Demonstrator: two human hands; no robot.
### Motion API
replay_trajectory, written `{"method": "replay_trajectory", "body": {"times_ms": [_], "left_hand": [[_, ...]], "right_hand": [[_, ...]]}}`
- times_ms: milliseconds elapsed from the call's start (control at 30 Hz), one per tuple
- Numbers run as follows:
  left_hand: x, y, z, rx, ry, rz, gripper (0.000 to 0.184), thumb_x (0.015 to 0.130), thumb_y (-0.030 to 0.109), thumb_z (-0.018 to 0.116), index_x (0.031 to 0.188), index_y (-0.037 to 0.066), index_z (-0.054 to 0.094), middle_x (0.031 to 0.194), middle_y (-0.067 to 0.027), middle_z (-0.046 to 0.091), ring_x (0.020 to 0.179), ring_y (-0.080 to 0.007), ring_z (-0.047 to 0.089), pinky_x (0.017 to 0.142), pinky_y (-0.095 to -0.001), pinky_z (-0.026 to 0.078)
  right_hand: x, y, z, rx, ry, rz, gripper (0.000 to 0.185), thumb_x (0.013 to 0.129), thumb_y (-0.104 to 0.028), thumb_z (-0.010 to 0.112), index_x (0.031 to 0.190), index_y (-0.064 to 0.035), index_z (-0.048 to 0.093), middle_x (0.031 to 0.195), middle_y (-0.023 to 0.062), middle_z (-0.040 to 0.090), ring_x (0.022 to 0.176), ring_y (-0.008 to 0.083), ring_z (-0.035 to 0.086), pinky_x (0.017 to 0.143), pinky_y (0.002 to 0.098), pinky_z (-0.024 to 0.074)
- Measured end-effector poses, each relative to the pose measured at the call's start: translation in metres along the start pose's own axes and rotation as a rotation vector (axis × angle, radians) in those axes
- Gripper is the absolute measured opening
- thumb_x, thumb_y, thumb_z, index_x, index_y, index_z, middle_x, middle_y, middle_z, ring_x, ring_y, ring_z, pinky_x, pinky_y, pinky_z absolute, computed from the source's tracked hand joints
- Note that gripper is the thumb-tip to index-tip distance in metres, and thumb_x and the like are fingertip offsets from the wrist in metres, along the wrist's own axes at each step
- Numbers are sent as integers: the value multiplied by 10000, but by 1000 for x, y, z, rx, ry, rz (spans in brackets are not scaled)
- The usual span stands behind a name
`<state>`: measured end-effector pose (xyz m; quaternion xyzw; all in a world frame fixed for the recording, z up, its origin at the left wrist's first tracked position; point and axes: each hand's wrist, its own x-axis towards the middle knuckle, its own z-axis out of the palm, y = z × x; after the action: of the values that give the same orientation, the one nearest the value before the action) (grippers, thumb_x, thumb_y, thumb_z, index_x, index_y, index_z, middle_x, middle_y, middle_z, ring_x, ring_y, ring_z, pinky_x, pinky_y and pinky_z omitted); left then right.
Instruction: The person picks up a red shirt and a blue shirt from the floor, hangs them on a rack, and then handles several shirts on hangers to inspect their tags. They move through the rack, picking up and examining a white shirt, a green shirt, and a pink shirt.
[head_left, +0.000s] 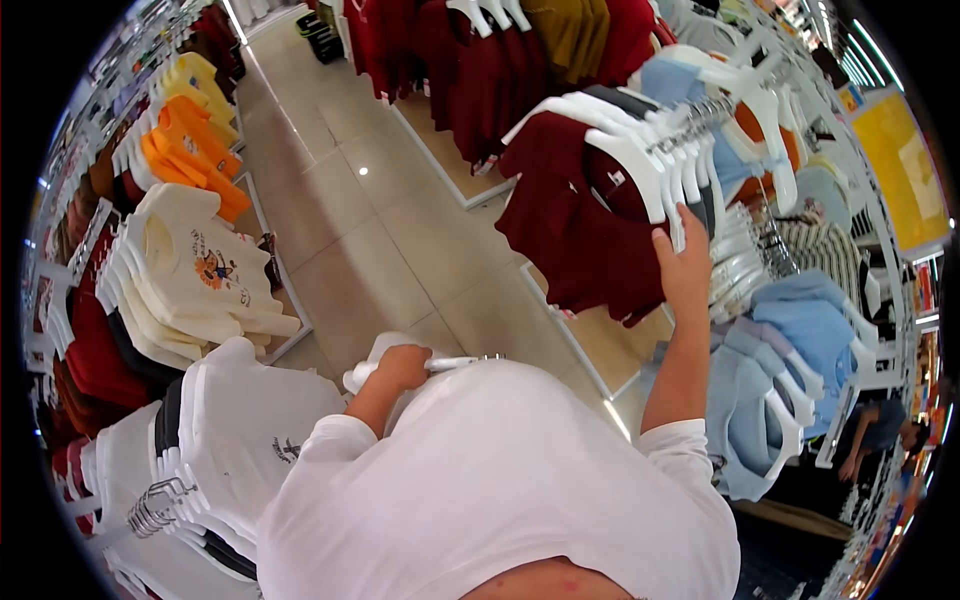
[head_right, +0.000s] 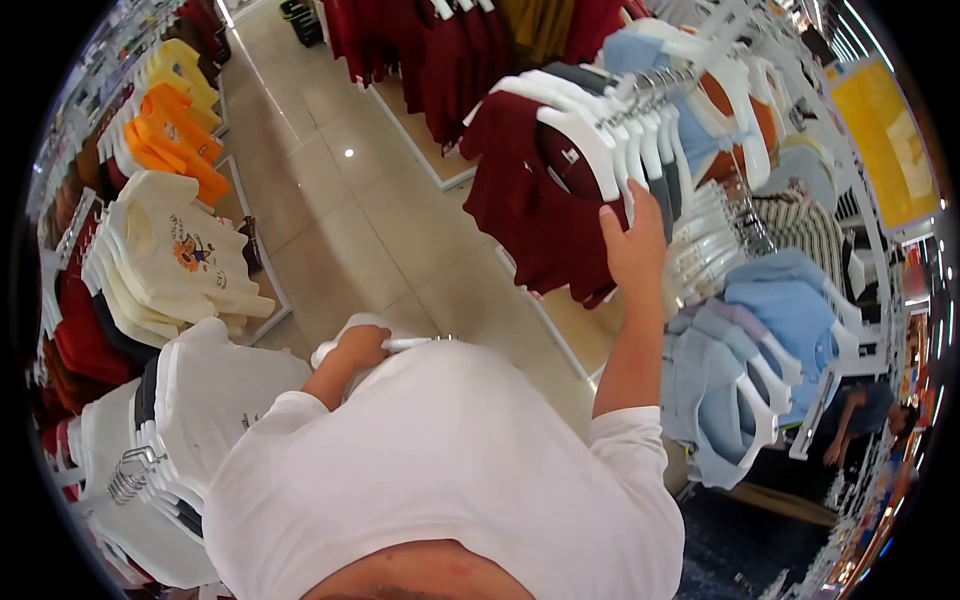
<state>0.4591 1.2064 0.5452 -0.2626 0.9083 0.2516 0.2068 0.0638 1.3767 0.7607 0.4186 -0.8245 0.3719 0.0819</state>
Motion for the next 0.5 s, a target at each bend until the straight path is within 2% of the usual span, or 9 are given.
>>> {"method": "replay_trajectory", "body": {"times_ms": [100,167,267,367,500], "left_hand": [[0,0,12,34,-17,-56,255,750,222,654,972,101,681,930,-148,692,905,-347,660,759,-463,523],[0,3,11,6,-26,-68,250,749,223,642,965,104,683,936,-145,693,910,-347,659,762,-458,526],[2,9,9,-12,-48,-81,251,746,228,640,959,105,685,936,-142,694,913,-344,658,764,-454,527],[11,11,6,-2,-54,-96,255,744,236,639,958,105,686,942,-139,694,915,-343,658,764,-453,526],[28,16,-4,5,-55,-103,265,747,243,639,970,107,683,967,-145,690,928,-347,654,773,-455,524]], "right_hand": [[10,5,22,-101,-154,-19,622,884,-281,629,1403,-15,413,1396,210,461,1290,357,445,1062,396,365],[13,-9,24,-96,-174,106,647,885,-289,623,1426,-22,388,1397,213,461,1291,357,443,1064,393,361],[21,2,30,-11,-171,115,643,883,-284,620,1424,-18,394,1364,213,502,1232,352,505,1029,379,391],[35,5,31,167,-236,231,612,884,-268,619,1406,-14,423,1301,214,563,1133,331,577,973,360,429],[52,26,41,331,-263,201,554,888,-269,626,1361,-17,484,1206,192,624,1036,271,615,919,340,455]]}}
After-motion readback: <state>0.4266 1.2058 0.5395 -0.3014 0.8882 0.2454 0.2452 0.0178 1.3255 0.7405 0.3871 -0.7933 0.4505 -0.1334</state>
